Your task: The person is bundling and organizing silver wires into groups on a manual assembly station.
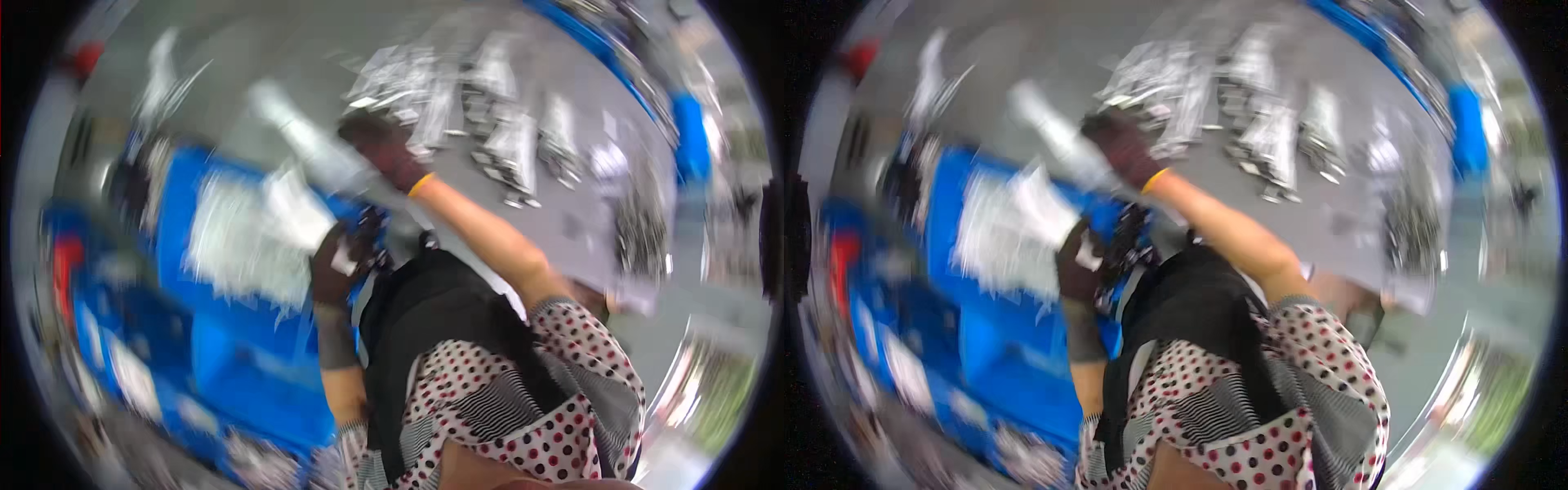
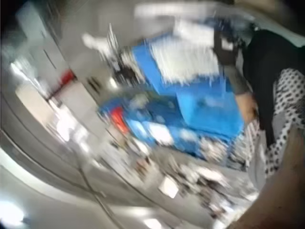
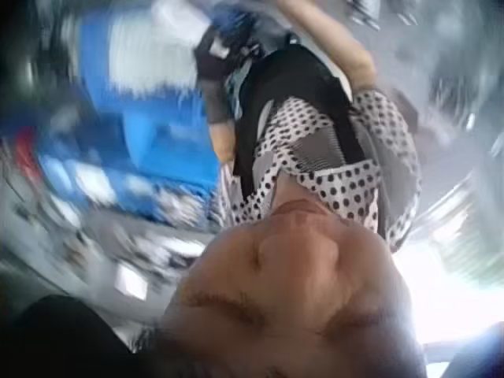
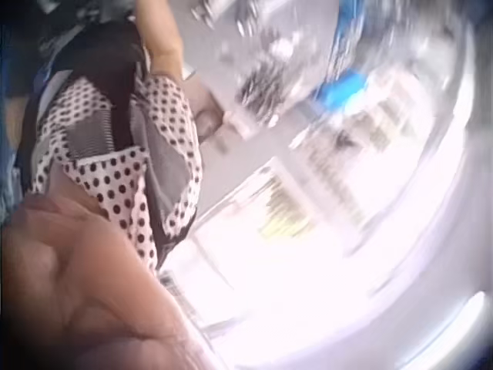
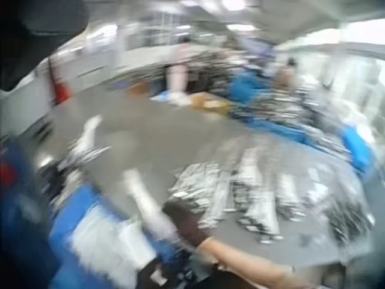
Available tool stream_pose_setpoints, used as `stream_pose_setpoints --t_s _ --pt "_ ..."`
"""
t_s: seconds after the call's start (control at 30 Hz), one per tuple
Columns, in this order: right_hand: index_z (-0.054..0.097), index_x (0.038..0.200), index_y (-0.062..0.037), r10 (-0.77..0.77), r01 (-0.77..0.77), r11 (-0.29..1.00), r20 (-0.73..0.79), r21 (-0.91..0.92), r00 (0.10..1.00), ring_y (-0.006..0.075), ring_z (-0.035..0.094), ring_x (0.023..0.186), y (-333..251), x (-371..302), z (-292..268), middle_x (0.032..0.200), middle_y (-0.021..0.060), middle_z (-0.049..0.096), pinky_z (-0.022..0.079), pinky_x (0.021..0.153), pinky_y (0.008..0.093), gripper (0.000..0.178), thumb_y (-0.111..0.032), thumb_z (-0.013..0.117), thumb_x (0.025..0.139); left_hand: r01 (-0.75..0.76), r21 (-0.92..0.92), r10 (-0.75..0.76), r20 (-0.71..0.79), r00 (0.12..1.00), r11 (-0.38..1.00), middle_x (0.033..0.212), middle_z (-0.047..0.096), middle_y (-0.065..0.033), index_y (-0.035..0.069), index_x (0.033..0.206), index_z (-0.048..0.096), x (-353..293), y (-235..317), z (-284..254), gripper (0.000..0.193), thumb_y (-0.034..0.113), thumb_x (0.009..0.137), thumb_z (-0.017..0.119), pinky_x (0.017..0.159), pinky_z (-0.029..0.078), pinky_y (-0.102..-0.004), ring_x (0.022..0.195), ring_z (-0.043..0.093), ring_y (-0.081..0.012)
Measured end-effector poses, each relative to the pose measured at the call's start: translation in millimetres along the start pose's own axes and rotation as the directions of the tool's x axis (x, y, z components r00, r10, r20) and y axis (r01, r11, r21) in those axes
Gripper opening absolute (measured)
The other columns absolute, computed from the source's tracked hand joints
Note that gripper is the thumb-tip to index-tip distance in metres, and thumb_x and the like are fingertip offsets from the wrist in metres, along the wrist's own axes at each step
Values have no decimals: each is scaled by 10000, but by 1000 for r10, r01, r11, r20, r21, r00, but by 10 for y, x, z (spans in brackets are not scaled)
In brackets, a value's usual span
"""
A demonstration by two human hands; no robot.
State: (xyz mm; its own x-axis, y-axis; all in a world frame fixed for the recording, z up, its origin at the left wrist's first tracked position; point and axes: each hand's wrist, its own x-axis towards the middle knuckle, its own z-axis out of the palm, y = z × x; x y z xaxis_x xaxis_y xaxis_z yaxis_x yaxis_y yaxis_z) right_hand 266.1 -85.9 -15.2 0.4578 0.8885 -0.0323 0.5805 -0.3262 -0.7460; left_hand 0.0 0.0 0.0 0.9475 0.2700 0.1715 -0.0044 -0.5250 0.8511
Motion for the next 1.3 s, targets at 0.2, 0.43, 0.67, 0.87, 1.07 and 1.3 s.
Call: stream_pose_setpoints --t_s 0.2,0.43,0.67,0.87,1.07,1.3 --pt "662 1106 3 408 -178 877 -497 446 766 218 698 917 -290 -2005 -81 956 126 722 537 843 352 269 -202 612 939 764 -571 -430 634 643 302 1092 691 -139 -52 1204 616 -272 -168 678 313 144 971 545 946 491 -398 1015 644 -220" --pt "659 1132 2 682 -458 729 -601 509 417 223 690 947 30 -4574 316 1047 156 702 537 863 357 314 -233 640 924 923 7 -322 938 127 385 1089 647 -111 26 1158 626 -922 397 1413 321 257 938 593 910 484 -348 986 612 -200" --pt "668 1116 -21 718 -441 436 -599 785 -356 301 688 966 399 -7275 594 1034 158 717 524 861 365 336 -270 676 890 811 13 -201 971 130 585 1097 684 -89 -6 1088 683 -1372 1443 2163 255 51 851 607 894 495 -314 999 630 -173" --pt "647 1185 -141 428 -641 285 -693 712 -579 342 671 982 692 -8421 387 1046 145 707 520 859 457 300 -228 639 898 720 171 -166 983 -78 673 1174 679 -118 -30 1189 655 -1705 1973 2689 317 102 911 581 966 483 -318 1078 625 -219" --pt "596 1256 -165 310 -800 143 -794 583 -523 312 609 1117 996 -8694 -161 1197 114 653 491 938 443 425 -138 647 835 616 68 -53 998 -43 785 1052 703 -105 -22 1149 668 -1680 1937 3446 279 133 924 609 851 520 -320 960 653 -208" --pt "629 1152 -149 470 -857 112 -787 503 -400 358 652 978 1413 -8868 -362 1020 159 688 503 832 469 316 -190 610 839 447 -177 24 944 328 877 813 711 -64 20 943 731 -1453 2583 4728 191 194 864 720 624 527 -295 708 661 -125"
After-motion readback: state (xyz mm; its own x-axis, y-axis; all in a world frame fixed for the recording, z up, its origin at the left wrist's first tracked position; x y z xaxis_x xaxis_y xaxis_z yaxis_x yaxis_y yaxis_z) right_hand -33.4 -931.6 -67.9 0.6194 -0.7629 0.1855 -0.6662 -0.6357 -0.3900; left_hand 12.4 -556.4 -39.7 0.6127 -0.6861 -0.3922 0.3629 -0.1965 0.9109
